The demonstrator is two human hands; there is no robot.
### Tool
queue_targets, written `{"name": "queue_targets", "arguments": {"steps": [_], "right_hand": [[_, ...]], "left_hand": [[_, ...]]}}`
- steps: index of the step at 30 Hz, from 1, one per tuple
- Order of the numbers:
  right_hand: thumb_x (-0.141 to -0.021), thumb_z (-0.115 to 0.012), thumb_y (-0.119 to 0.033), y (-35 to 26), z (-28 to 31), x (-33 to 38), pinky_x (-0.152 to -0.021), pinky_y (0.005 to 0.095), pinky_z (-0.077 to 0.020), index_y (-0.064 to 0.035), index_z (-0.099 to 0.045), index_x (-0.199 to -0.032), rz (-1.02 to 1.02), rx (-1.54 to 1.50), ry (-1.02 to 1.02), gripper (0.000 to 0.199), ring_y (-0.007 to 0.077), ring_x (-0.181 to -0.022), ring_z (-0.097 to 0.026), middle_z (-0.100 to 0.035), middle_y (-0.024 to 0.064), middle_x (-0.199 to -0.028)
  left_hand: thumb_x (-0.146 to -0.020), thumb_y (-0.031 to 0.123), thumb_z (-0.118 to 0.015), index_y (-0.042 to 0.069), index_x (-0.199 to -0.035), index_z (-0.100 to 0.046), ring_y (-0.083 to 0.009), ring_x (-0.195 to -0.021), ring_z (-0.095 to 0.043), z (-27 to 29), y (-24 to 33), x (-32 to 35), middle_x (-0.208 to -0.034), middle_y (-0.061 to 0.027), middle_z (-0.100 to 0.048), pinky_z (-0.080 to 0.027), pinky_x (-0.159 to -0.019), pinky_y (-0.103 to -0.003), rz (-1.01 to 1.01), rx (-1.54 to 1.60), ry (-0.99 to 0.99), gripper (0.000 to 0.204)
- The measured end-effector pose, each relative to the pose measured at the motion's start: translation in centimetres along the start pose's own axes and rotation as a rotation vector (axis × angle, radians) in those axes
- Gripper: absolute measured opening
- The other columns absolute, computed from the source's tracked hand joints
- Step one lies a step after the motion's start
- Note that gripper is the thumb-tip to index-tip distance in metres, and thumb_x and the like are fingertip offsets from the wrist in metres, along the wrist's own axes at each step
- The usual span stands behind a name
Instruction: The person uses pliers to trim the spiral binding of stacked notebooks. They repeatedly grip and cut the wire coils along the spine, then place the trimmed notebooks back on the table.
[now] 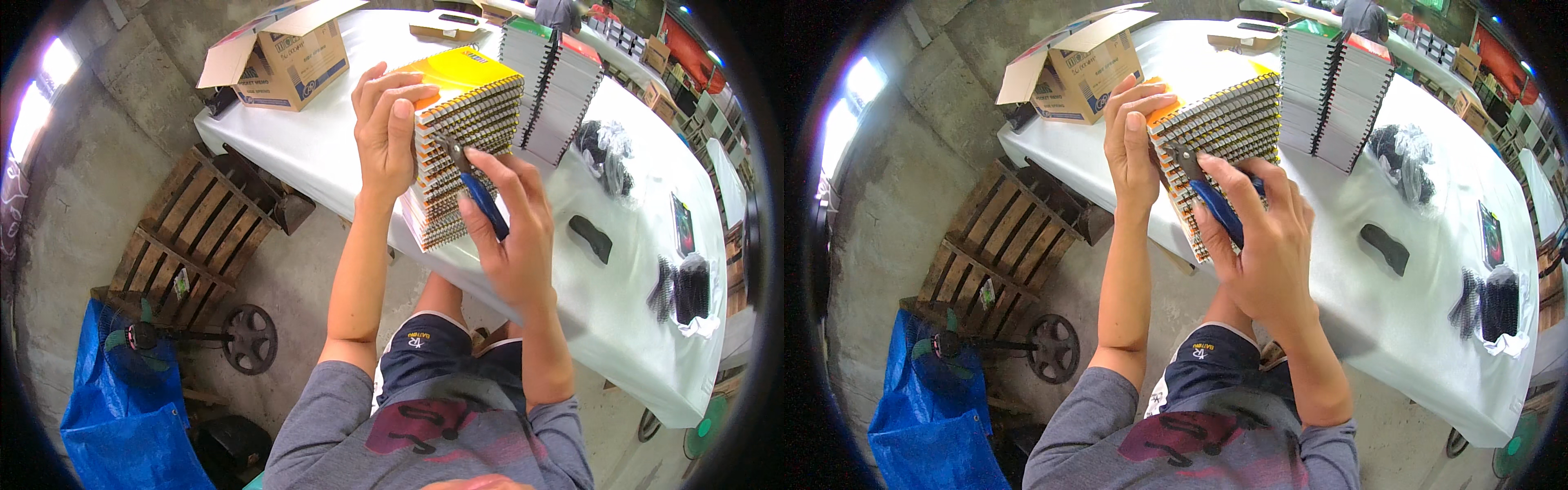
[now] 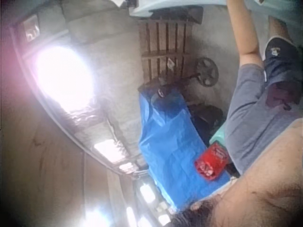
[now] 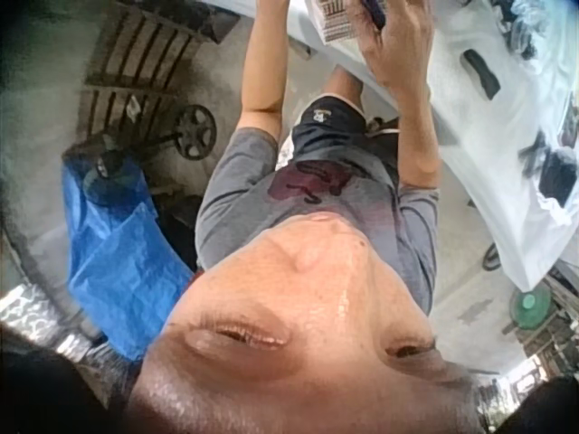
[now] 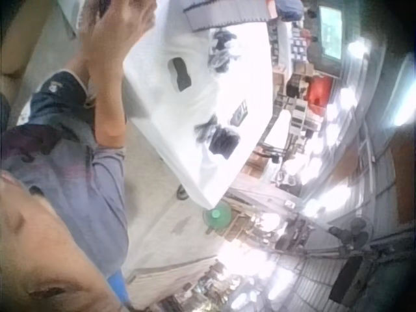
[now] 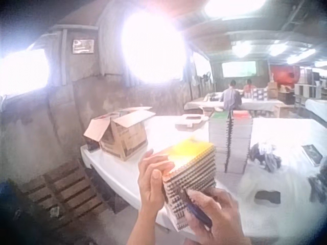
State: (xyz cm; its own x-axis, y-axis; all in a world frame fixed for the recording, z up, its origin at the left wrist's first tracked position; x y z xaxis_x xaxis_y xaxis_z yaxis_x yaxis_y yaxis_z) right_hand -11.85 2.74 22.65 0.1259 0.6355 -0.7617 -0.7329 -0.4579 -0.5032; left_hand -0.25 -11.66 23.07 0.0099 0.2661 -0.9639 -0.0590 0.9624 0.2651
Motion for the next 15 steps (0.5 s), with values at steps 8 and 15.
{"name": "queue_targets", "arguments": {"steps": [8,15], "right_hand": [[-0.082,-0.063,-0.024,-0.1,-0.5,0.1,-0.087,0.0409,-0.0362,-0.0179,-0.059,-0.118,0.046,0.243,0.013,0.036,0.0254,-0.097,-0.052,-0.054,0.0086,-0.108],[-0.086,-0.060,-0.018,0.9,-1.2,0.0,-0.061,0.0290,-0.0430,-0.0110,-0.058,-0.114,-0.017,-0.223,-0.024,0.030,0.0214,-0.075,-0.058,-0.059,0.0099,-0.089]], "left_hand": [[-0.098,0.031,-0.031,0.005,-0.093,-0.067,-0.0277,-0.118,-0.040,0.0,0.0,0.0,-0.103,-0.0097,-0.060,-0.027,-0.105,-0.043,0.024,-0.004,-0.033,0.045],[-0.098,0.029,-0.034,0.006,-0.092,-0.068,-0.0279,-0.111,-0.045,-0.3,0.1,-0.2,-0.098,-0.0105,-0.060,-0.028,-0.103,-0.043,-0.025,0.010,0.006,0.042]]}}
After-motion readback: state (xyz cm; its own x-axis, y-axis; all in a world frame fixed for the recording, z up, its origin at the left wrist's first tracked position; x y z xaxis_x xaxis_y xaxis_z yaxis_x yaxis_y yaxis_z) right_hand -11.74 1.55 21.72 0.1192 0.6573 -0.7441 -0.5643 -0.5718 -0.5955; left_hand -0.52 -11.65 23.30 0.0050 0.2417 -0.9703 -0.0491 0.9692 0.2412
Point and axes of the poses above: each hand's wrist, its own x-axis away from the middle knuckle, its own z-axis out of the back of the hand, y = z × x, the point moved 2 cm from there along -x, towards the middle knuckle
